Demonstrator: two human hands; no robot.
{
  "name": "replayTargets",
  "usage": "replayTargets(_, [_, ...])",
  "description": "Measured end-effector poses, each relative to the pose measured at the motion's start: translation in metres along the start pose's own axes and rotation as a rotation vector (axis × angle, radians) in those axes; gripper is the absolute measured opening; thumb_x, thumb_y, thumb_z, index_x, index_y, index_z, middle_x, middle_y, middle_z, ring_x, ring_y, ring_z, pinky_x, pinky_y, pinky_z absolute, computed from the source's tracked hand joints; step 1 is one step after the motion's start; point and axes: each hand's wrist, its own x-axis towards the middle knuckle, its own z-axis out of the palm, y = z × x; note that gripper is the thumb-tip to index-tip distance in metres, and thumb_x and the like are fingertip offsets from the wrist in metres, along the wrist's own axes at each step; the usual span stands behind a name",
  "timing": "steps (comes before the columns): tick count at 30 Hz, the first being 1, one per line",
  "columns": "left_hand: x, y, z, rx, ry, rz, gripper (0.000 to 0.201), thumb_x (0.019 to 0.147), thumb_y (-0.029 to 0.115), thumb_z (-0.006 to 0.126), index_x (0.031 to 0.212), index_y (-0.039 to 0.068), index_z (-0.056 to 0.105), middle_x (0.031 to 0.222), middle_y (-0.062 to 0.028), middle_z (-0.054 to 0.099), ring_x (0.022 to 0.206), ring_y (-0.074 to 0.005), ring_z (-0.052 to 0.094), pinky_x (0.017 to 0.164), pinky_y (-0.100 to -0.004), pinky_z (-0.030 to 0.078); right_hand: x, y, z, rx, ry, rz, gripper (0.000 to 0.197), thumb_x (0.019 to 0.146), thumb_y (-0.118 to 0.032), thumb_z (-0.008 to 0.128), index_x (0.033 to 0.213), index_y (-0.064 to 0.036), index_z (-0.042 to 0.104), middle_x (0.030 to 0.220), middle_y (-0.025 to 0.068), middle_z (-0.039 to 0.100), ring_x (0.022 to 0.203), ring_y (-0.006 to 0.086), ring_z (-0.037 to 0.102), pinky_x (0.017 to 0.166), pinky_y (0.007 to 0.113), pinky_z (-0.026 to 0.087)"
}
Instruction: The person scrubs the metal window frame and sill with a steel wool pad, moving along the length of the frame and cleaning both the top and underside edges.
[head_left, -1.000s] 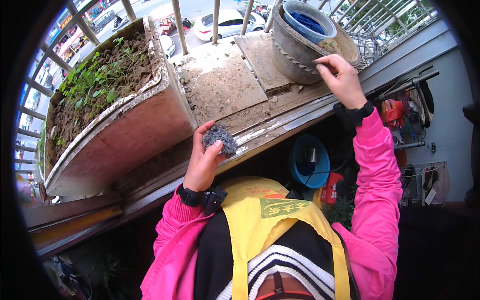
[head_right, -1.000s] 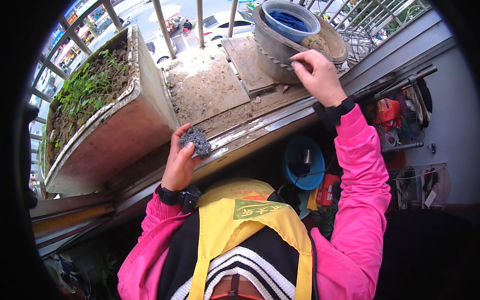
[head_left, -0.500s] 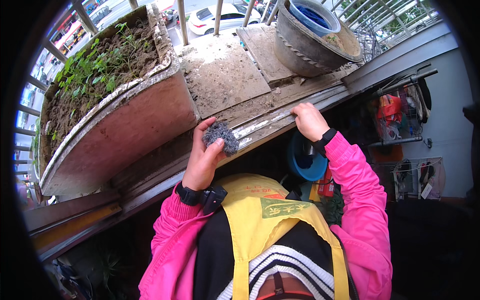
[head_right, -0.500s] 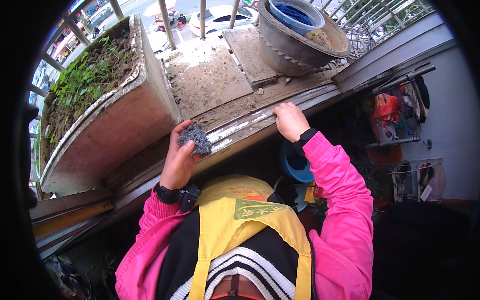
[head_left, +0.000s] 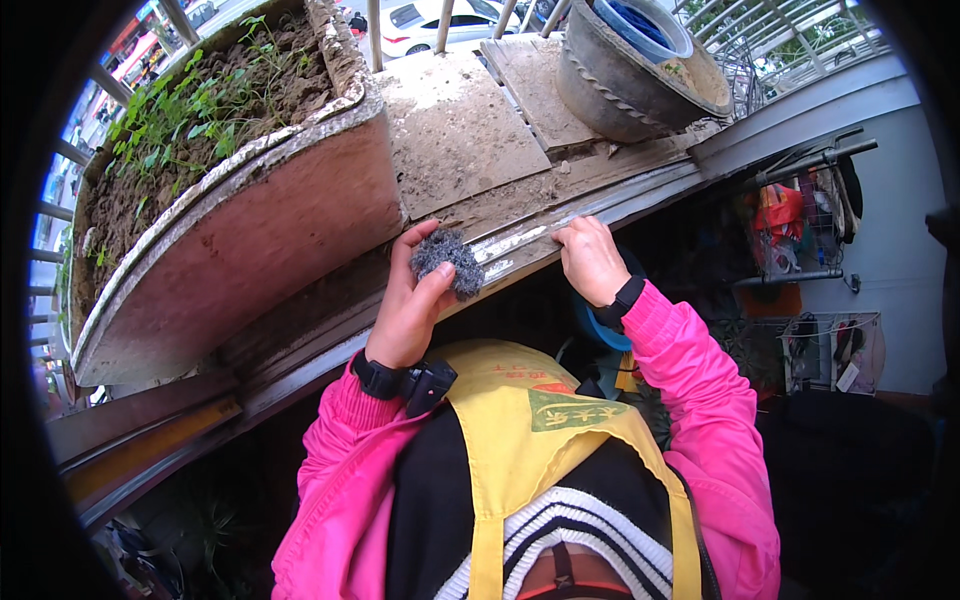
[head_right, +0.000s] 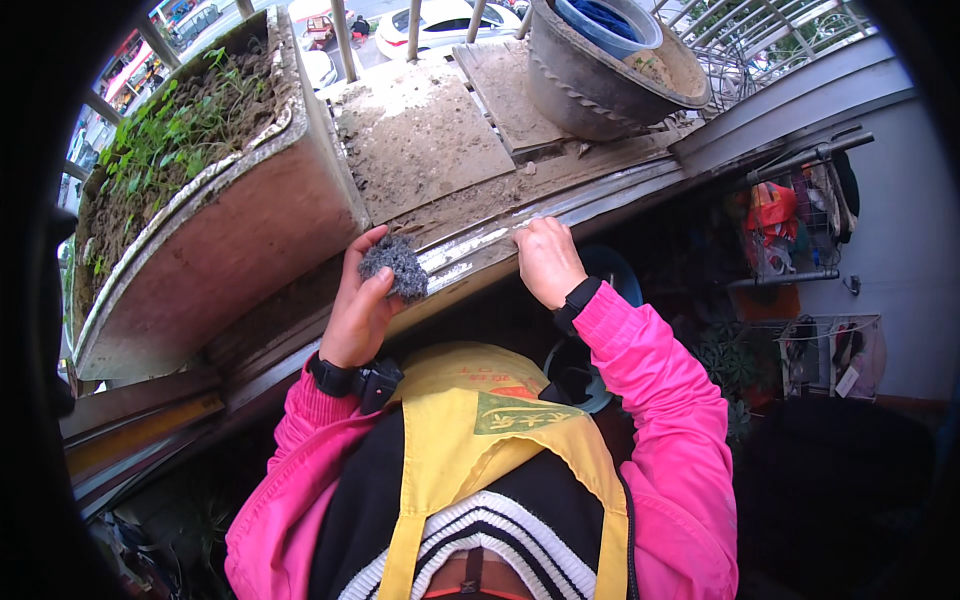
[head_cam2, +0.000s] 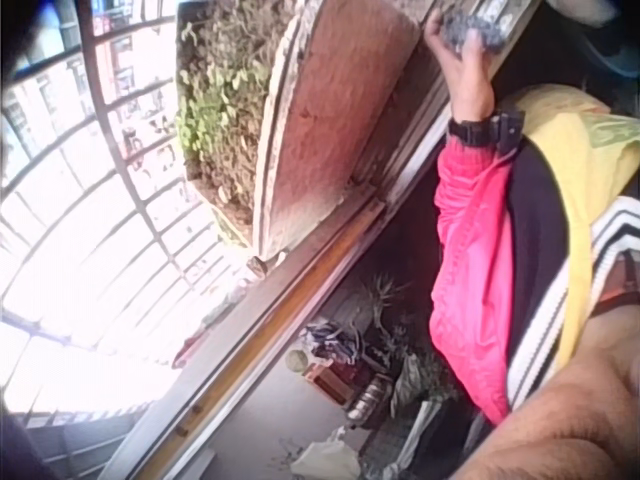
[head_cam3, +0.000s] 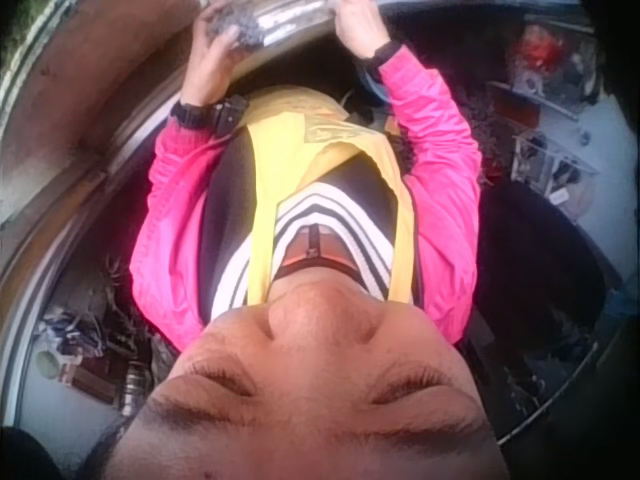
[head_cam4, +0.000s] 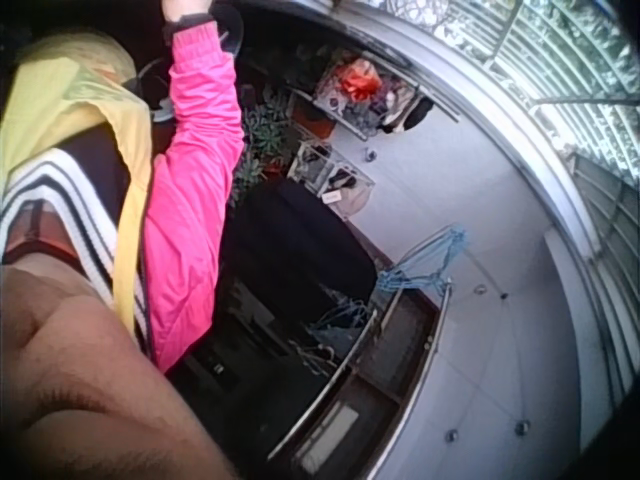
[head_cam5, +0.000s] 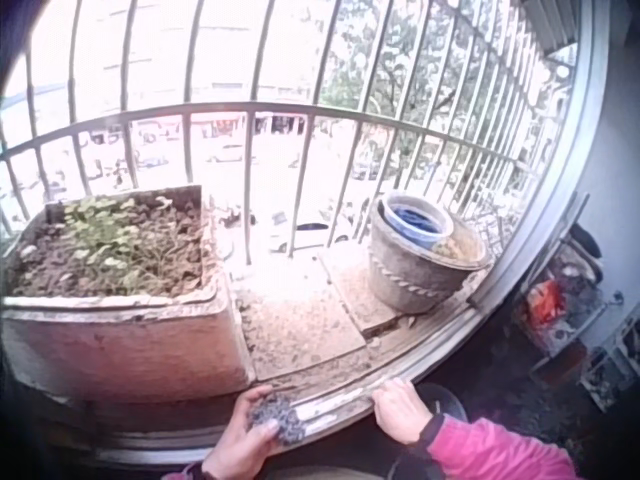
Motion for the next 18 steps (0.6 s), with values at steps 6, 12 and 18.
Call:
replayTargets(6, [-0.002, 0.004, -0.002, 0.014, 0.005, -0.006, 0.055, 0.090, 0.020, 0.055, 0.137, 0.010, 0.029, 0.123, -0.0076, 0.046, 0.112, -0.0196, 0.050, 0.094, -0.0420, 0.045, 0.013, -0.013, -0.015, -0.035, -0.097, 0.166, 0.022, 0.078, -0.020, 0.059, 0.078, 0.0002, 0.068, 0.079, 0.0201, 0.065, 0.082, 0.0361, 0.062, 0.077, 0.043, 0.049])
replayTargets(12, [-0.005, 0.007, -0.004, -0.021, 0.022, 0.010, 0.051, 0.092, 0.014, 0.053, 0.137, 0.012, 0.029, 0.118, -0.0072, 0.047, 0.109, -0.0170, 0.053, 0.091, -0.0349, 0.047, 0.032, -0.040, -0.029, -0.175, -0.305, 0.301, 0.059, 0.065, -0.055, 0.075, 0.078, 0.0027, 0.069, 0.078, 0.0214, 0.066, 0.078, 0.0349, 0.065, 0.074, 0.041, 0.052])
replayTargets(18, [-0.004, 0.005, -0.003, 0.000, -0.002, -0.013, 0.055, 0.090, 0.019, 0.056, 0.138, 0.011, 0.029, 0.123, -0.0083, 0.047, 0.113, -0.0201, 0.051, 0.094, -0.0414, 0.045, 0.051, -0.049, -0.031, -0.185, -0.422, 0.372, 0.055, 0.059, -0.051, 0.081, 0.082, -0.0023, 0.071, 0.085, 0.0155, 0.069, 0.084, 0.0299, 0.068, 0.075, 0.037, 0.054])
